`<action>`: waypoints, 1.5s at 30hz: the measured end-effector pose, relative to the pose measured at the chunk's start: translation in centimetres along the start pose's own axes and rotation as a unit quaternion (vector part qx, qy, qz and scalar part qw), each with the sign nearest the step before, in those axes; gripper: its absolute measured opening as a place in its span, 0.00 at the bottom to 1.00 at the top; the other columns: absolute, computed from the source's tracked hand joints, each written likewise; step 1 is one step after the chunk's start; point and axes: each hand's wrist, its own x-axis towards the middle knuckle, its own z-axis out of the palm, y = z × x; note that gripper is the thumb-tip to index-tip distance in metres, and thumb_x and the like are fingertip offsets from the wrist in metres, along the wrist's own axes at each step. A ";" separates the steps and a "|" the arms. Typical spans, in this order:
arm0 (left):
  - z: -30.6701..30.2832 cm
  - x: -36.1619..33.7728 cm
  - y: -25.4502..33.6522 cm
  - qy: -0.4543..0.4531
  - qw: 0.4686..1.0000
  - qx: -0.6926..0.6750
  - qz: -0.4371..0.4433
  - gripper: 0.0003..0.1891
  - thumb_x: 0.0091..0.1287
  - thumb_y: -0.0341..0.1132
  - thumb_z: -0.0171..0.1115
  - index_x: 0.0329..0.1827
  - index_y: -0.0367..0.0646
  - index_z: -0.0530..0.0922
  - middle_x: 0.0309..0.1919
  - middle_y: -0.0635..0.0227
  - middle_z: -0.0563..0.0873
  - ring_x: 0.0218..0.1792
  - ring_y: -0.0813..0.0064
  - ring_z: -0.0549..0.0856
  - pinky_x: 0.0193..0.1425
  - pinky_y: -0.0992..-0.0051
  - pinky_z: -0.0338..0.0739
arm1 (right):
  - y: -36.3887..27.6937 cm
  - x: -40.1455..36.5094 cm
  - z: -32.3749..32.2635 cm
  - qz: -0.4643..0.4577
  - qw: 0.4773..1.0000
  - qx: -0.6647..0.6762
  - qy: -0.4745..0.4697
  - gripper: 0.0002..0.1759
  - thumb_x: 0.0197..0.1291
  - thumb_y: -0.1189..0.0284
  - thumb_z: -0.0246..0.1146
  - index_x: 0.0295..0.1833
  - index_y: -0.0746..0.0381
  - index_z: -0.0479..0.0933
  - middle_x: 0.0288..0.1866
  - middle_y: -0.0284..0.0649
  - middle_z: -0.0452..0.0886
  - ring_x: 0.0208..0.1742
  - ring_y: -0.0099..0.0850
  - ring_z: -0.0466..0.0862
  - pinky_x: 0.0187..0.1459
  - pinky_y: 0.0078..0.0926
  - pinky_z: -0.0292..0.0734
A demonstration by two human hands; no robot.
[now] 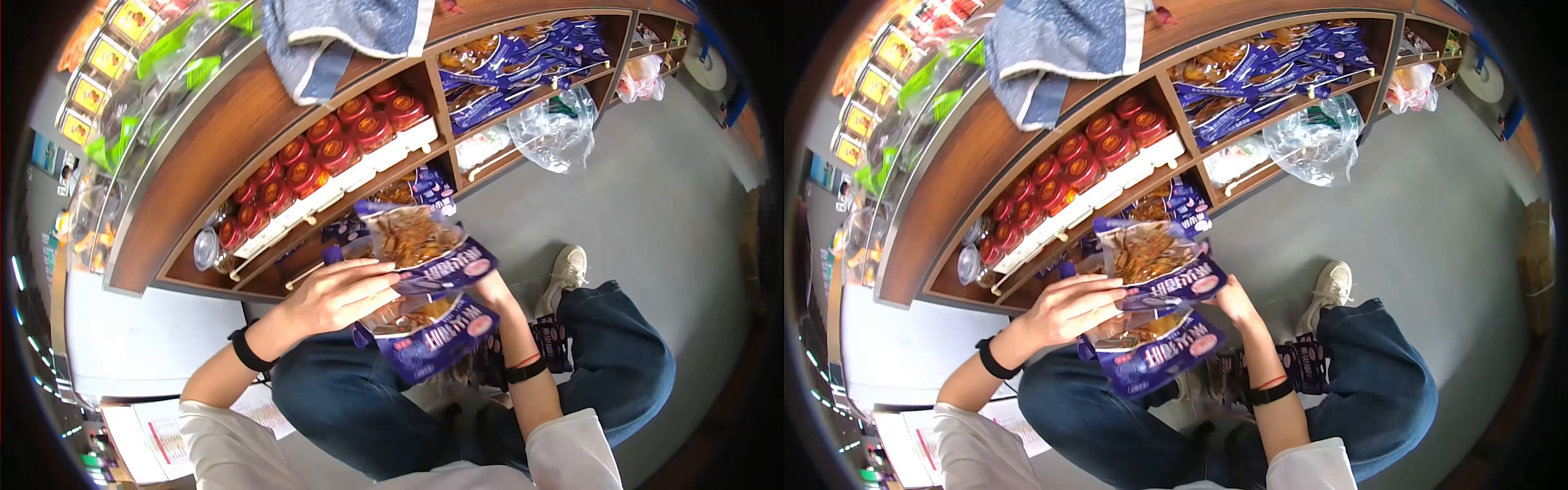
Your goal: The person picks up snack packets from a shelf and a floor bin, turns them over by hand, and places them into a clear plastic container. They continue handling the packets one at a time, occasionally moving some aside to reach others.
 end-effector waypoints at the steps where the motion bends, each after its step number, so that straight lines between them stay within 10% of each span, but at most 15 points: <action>1: -0.5 0.9 0.8 0.025 0.999 -0.019 0.011 0.09 0.50 0.30 0.65 0.34 0.39 0.79 0.41 0.60 0.82 0.45 0.61 0.82 0.47 0.66 0.79 | 0.0 -0.4 0.0 0.003 1.000 -0.006 0.002 0.16 0.58 0.73 0.53 0.47 0.75 0.72 0.38 0.43 0.80 0.33 0.27 0.81 0.37 0.20 0.79; 12: -1.4 0.1 4.9 0.029 0.999 -0.012 -0.008 0.09 0.51 0.33 0.66 0.34 0.42 0.81 0.41 0.72 0.83 0.44 0.75 0.82 0.45 0.75 0.78 | -8.0 -5.0 0.7 -0.003 0.992 0.119 -0.037 0.16 0.57 0.67 0.59 0.43 0.71 0.72 0.38 0.42 0.80 0.33 0.28 0.81 0.37 0.23 0.78; 20: -1.5 -0.7 3.6 0.115 0.992 0.057 0.005 0.12 0.53 0.35 0.65 0.41 0.45 0.82 0.45 0.69 0.82 0.44 0.76 0.81 0.47 0.76 0.75 | -12.6 -6.5 5.2 -0.090 0.994 -0.028 -0.049 0.19 0.49 0.77 0.65 0.47 0.71 0.72 0.40 0.41 0.80 0.37 0.28 0.80 0.43 0.23 0.75; 26: -5.1 -0.6 3.2 0.219 0.972 0.016 -0.084 0.11 0.52 0.30 0.60 0.13 0.44 0.71 0.46 0.68 0.83 0.51 0.66 0.79 0.55 0.67 0.67 | -20.0 -9.1 10.2 -0.176 0.964 -0.160 -0.121 0.15 0.49 0.77 0.65 0.43 0.70 0.75 0.34 0.37 0.81 0.33 0.21 0.79 0.38 0.18 0.72; 33: -9.1 -3.0 3.3 0.366 0.917 -0.117 -0.106 0.12 0.59 0.39 0.58 0.19 0.44 0.78 0.36 0.67 0.85 0.40 0.70 0.83 0.62 0.66 0.60 | -17.8 -10.6 14.1 -0.090 0.988 0.002 -0.124 0.21 0.64 0.62 0.52 0.52 0.70 0.69 0.43 0.46 0.78 0.40 0.31 0.81 0.40 0.26 0.79; 36: -8.3 -4.2 2.0 0.473 0.843 -0.186 -0.176 0.12 0.57 0.39 0.59 0.22 0.41 0.80 0.29 0.62 0.84 0.37 0.68 0.82 0.56 0.66 0.65 | -15.9 -8.5 14.3 -0.062 0.984 0.049 -0.159 0.22 0.66 0.59 0.47 0.46 0.70 0.71 0.37 0.48 0.80 0.34 0.35 0.83 0.32 0.32 0.83; 38: -6.8 -5.3 1.7 0.550 0.721 -0.347 -0.240 0.04 0.49 0.27 0.57 0.27 0.38 0.77 0.31 0.58 0.81 0.40 0.64 0.79 0.56 0.64 0.66 | -18.2 -10.4 17.2 -0.089 0.984 -0.023 -0.155 0.20 0.66 0.61 0.47 0.41 0.70 0.72 0.34 0.47 0.80 0.30 0.34 0.82 0.30 0.30 0.83; 40: -6.1 -5.5 1.5 0.673 0.508 -0.467 -0.265 0.16 0.39 0.20 0.51 0.35 0.37 0.75 0.36 0.58 0.80 0.43 0.61 0.78 0.53 0.66 0.68 | -19.8 -9.7 15.6 -0.114 0.968 -0.100 -0.200 0.17 0.62 0.63 0.54 0.43 0.68 0.71 0.35 0.44 0.79 0.31 0.33 0.81 0.33 0.32 0.79; 42: -5.6 -7.7 0.5 0.660 0.492 -0.502 -0.263 0.11 0.44 0.21 0.48 0.33 0.40 0.71 0.33 0.64 0.78 0.41 0.66 0.76 0.52 0.69 0.67 | -20.3 -8.1 12.9 -0.180 0.961 -0.154 -0.146 0.13 0.59 0.65 0.56 0.39 0.66 0.73 0.33 0.41 0.80 0.29 0.28 0.80 0.35 0.23 0.76; 45: -6.5 -7.5 -0.5 0.617 0.408 -0.672 -0.048 0.05 0.48 0.21 0.48 0.27 0.39 0.70 0.32 0.60 0.77 0.39 0.61 0.78 0.46 0.65 0.72 | -22.8 -6.2 7.9 -0.206 0.945 -0.186 -0.172 0.10 0.56 0.66 0.57 0.37 0.61 0.72 0.42 0.37 0.77 0.43 0.24 0.77 0.48 0.25 0.70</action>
